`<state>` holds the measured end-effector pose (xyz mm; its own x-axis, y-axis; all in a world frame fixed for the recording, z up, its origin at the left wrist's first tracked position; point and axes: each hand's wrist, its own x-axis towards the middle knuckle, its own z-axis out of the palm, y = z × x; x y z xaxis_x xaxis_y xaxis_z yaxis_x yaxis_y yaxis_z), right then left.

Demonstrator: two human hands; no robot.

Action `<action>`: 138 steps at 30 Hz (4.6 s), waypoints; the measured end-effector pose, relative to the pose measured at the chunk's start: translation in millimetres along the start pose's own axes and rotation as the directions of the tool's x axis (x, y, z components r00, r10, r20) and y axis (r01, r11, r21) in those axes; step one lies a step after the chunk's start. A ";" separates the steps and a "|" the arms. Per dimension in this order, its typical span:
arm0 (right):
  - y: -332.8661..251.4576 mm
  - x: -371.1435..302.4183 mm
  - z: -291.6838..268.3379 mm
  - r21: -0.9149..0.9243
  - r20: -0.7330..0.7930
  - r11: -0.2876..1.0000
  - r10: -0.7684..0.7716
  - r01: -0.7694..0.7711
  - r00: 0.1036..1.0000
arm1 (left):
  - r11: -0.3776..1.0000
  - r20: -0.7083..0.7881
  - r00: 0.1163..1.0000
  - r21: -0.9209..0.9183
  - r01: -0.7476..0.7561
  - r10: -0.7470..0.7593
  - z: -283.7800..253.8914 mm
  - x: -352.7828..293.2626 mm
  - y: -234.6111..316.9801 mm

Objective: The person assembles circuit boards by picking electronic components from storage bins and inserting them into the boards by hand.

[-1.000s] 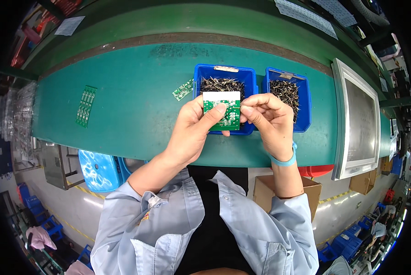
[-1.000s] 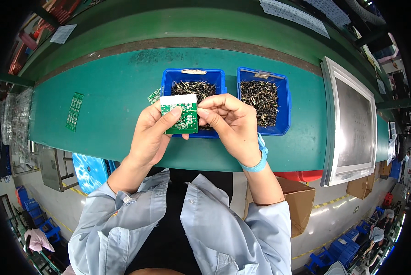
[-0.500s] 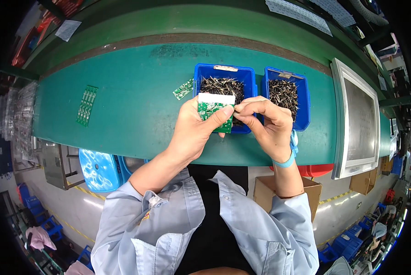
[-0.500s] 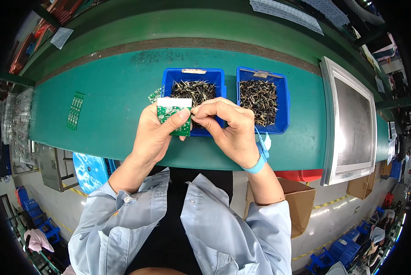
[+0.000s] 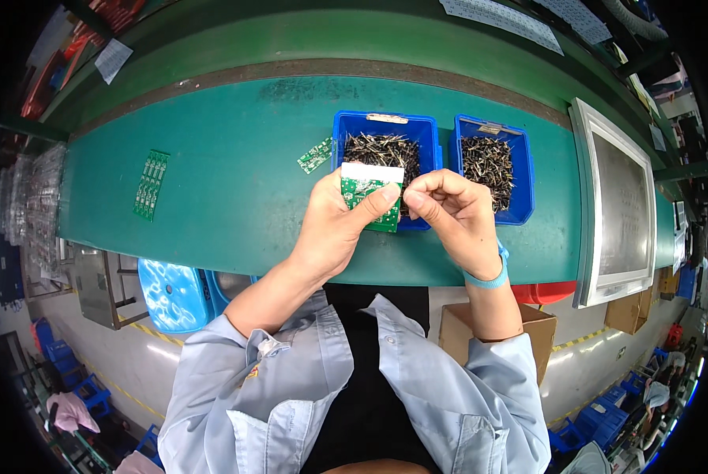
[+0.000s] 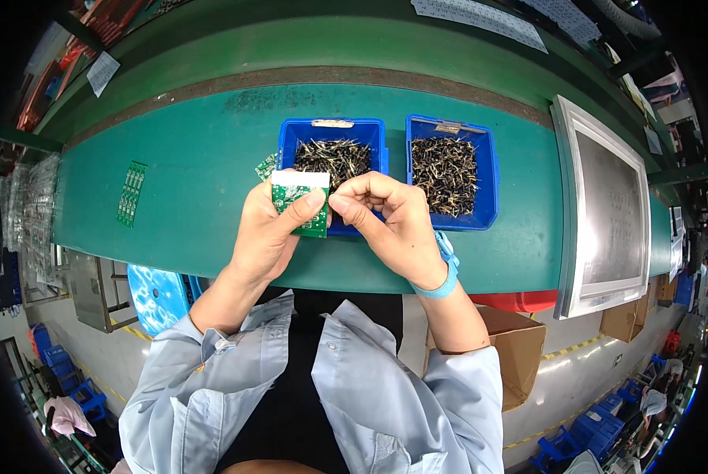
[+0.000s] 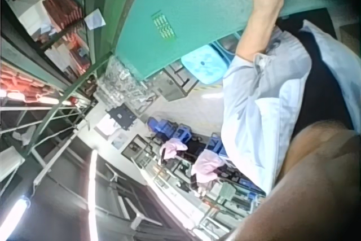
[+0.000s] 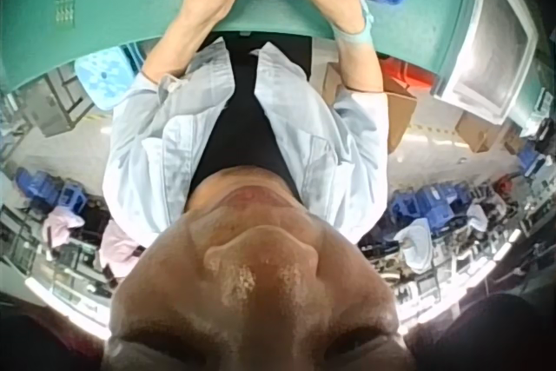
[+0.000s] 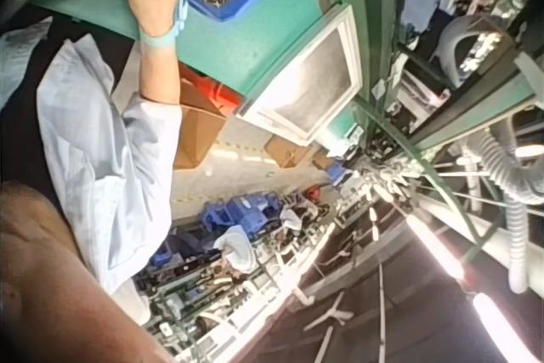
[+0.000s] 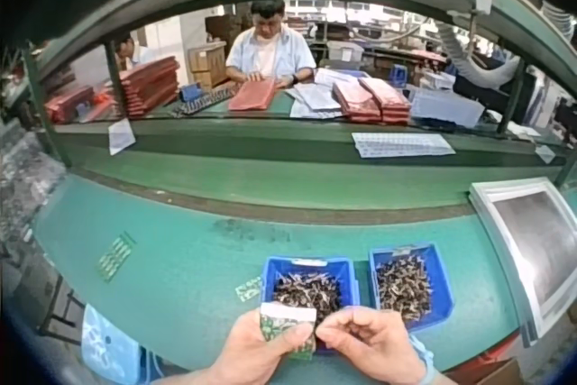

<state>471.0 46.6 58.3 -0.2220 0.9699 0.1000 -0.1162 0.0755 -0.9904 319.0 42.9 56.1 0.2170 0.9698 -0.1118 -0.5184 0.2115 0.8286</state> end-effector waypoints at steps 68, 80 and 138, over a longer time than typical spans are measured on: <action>-10.1 24.3 -6.6 -0.364 0.112 0.931 0.028 0.015 0.993 | 0.978 0.179 0.962 -0.010 0.209 -0.204 -18.2 1.8 8.2; 12.8 30.6 -4.3 -0.898 0.397 0.136 -0.161 0.419 0.903 | 0.979 0.009 0.987 -0.130 0.160 -0.161 -23.3 -2.4 14.3; 4.5 2.1 12.9 -0.001 -0.096 1.000 0.025 -0.025 0.995 | 0.999 0.013 1.000 -0.038 -0.008 0.008 -12.6 2.0 3.8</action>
<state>457.6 46.0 55.4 -0.1308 0.9892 0.0655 -0.1094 0.0513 -0.9927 307.0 47.2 52.1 0.2231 0.9699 -0.0979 -0.5515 0.2084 0.8077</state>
